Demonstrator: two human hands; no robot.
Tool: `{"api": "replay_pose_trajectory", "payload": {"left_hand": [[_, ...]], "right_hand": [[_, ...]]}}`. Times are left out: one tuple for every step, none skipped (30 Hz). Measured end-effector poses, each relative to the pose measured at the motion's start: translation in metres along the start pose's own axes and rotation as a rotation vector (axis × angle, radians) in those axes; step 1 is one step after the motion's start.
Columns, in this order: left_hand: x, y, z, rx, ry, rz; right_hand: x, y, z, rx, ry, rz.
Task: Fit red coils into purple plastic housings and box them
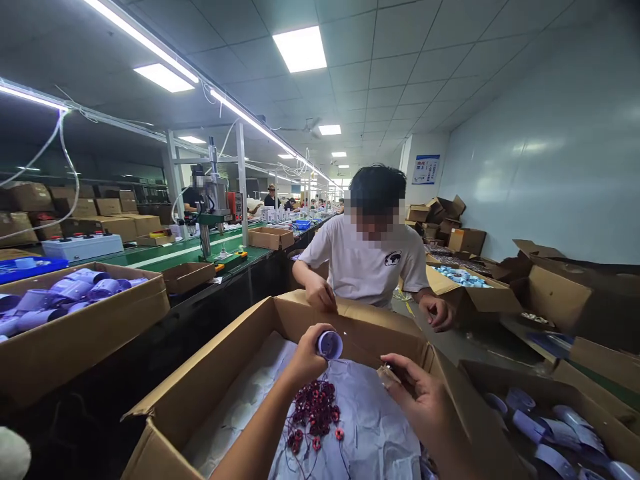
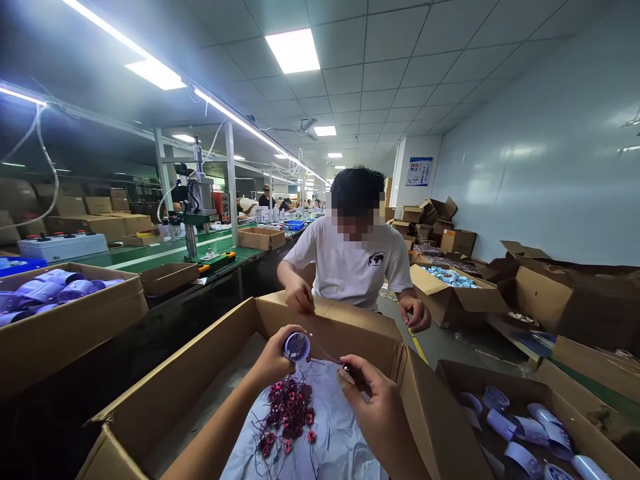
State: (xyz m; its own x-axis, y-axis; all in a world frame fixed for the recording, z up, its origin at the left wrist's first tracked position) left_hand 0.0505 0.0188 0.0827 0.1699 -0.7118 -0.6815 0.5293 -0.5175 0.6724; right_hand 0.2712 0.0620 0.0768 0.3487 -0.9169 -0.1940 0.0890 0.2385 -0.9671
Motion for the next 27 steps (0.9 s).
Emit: {"api": "replay_pose_trajectory", "payload": {"left_hand": [[0.001, -0.001, -0.001, 0.007, -0.009, -0.009], [0.001, -0.001, -0.002, 0.011, -0.019, -0.022], [0.001, -0.001, -0.003, 0.009, -0.026, -0.038], [0.001, 0.000, -0.003, -0.001, -0.029, -0.060], [0.001, 0.000, -0.004, -0.016, -0.025, -0.090], [0.001, 0.001, -0.005, -0.034, -0.022, -0.124], [0.001, 0.002, -0.006, -0.050, -0.019, -0.162], [0.001, 0.002, -0.007, -0.063, -0.015, -0.205], [0.001, 0.002, -0.008, -0.074, -0.011, -0.249], [0.001, 0.003, -0.008, -0.081, -0.006, -0.290], [0.001, 0.003, -0.009, -0.085, 0.000, -0.326], [0.001, 0.004, -0.010, -0.087, 0.003, -0.356], [0.002, 0.005, -0.010, -0.087, 0.003, -0.381], [0.002, 0.006, -0.010, -0.087, 0.001, -0.400], [0.002, 0.007, -0.010, -0.087, -0.003, -0.416], [0.002, 0.009, -0.010, -0.088, -0.009, -0.430], [0.002, 0.011, -0.011, -0.092, -0.014, -0.440], [0.002, 0.012, -0.011, -0.099, -0.020, -0.446], [0.002, 0.014, -0.011, -0.110, -0.021, -0.450], [0.002, 0.015, -0.011, -0.124, -0.021, -0.453], [0.002, 0.015, -0.012, -0.142, -0.020, -0.456], [0.003, 0.016, -0.012, -0.162, -0.015, -0.461], [0.003, 0.016, -0.013, -0.184, -0.006, -0.468], [0.004, 0.015, -0.013, -0.209, 0.010, -0.480], [0.005, 0.015, -0.014, -0.238, 0.030, -0.493], [0.006, 0.015, -0.015, -0.271, 0.053, -0.504], [0.007, 0.015, -0.016, -0.306, 0.078, -0.515]], "right_hand": [[0.003, -0.004, -0.002, 0.014, -0.025, 0.006], [0.007, -0.008, -0.004, 0.033, -0.048, 0.010], [0.010, -0.013, -0.006, 0.054, -0.068, 0.011], [0.012, -0.016, -0.008, 0.075, -0.084, 0.009], [0.014, -0.019, -0.009, 0.092, -0.097, 0.006], [0.016, -0.022, -0.011, 0.102, -0.103, 0.004], [0.017, -0.023, -0.012, 0.105, -0.105, 0.002], [0.017, -0.024, -0.013, 0.105, -0.106, 0.001], [0.017, -0.025, -0.015, 0.103, -0.106, 0.000], [0.017, -0.025, -0.015, 0.104, -0.103, -0.002], [0.017, -0.025, -0.016, 0.108, -0.098, -0.003], [0.017, -0.025, -0.017, 0.112, -0.095, -0.005], [0.016, -0.025, -0.017, 0.115, -0.092, -0.006], [0.016, -0.025, -0.018, 0.116, -0.088, -0.007], [0.016, -0.025, -0.018, 0.116, -0.088, -0.006], [0.017, -0.026, -0.018, 0.115, -0.089, -0.002], [0.017, -0.026, -0.019, 0.114, -0.087, 0.005], [0.017, -0.026, -0.019, 0.113, -0.082, 0.015], [0.017, -0.026, -0.019, 0.117, -0.070, 0.029], [0.017, -0.026, -0.020, 0.125, -0.054, 0.046], [0.018, -0.027, -0.020, 0.140, -0.035, 0.066], [0.018, -0.027, -0.021, 0.158, -0.016, 0.090], [0.018, -0.027, -0.022, 0.180, 0.002, 0.117], [0.019, -0.028, -0.024, 0.201, 0.018, 0.149], [0.020, -0.028, -0.025, 0.220, 0.035, 0.185], [0.021, -0.029, -0.027, 0.236, 0.052, 0.220], [0.021, -0.030, -0.029, 0.251, 0.071, 0.254]]}}
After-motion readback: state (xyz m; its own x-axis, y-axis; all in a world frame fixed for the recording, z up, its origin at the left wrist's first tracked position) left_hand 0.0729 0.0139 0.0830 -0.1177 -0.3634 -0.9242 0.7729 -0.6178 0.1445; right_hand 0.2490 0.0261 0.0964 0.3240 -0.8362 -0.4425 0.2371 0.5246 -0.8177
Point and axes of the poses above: each hand's wrist, its own x-axis away from the middle knuckle, its own z-axis out of the back of the hand, y = z × x, the point moved 1 cm from there along -x, towards the middle knuckle, and after that the axes turned 15 degrees about -z, right-handed, at the moved point
